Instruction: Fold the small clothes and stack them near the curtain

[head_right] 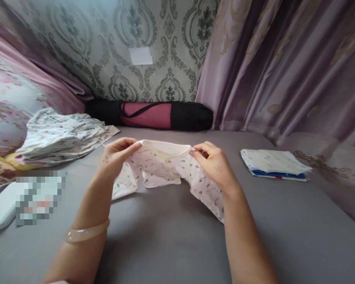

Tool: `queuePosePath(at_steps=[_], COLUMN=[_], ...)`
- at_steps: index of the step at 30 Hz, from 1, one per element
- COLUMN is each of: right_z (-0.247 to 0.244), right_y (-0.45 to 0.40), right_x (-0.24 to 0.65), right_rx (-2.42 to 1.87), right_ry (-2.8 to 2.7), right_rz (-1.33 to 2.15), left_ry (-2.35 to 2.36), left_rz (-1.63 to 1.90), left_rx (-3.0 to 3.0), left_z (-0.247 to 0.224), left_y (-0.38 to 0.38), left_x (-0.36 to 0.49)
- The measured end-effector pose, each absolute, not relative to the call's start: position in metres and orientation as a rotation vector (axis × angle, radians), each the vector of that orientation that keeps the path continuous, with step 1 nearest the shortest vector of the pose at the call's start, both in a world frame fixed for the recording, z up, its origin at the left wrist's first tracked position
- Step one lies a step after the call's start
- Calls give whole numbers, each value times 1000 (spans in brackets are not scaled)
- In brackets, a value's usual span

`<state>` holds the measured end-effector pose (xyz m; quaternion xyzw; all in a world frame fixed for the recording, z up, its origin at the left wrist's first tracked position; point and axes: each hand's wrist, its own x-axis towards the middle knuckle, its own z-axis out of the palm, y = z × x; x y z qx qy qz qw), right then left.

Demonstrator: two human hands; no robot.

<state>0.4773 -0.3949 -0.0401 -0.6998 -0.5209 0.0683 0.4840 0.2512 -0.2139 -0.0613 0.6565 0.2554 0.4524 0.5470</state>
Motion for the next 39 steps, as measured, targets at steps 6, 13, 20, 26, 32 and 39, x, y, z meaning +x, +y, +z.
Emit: queuePosePath(at_steps=[6, 13, 20, 26, 32, 39], right_z=[-27, -29, -29, -33, -40, -43], right_y=[-412, -403, -404, -401, -389, -382], right_x=[483, 477, 478, 479, 479, 470], right_rx=[-1405, -1473, -1460, -1523, -1588, -1584], right_ry=[-1480, -1511, -1506, -1424, -1220, -1188], right_rz=[537, 579, 519, 389, 167, 232], left_ry=[329, 499, 533, 546, 567, 607], left_rz=[1026, 886, 900, 991, 1036, 1110], left_rx=[1620, 1586, 1466, 1538, 1551, 1545], left_z=[-38, -38, -38, -40, -42, -49], left_y=[-229, -229, -227, -227, -223, -222], left_x=[234, 239, 240, 246, 247, 258])
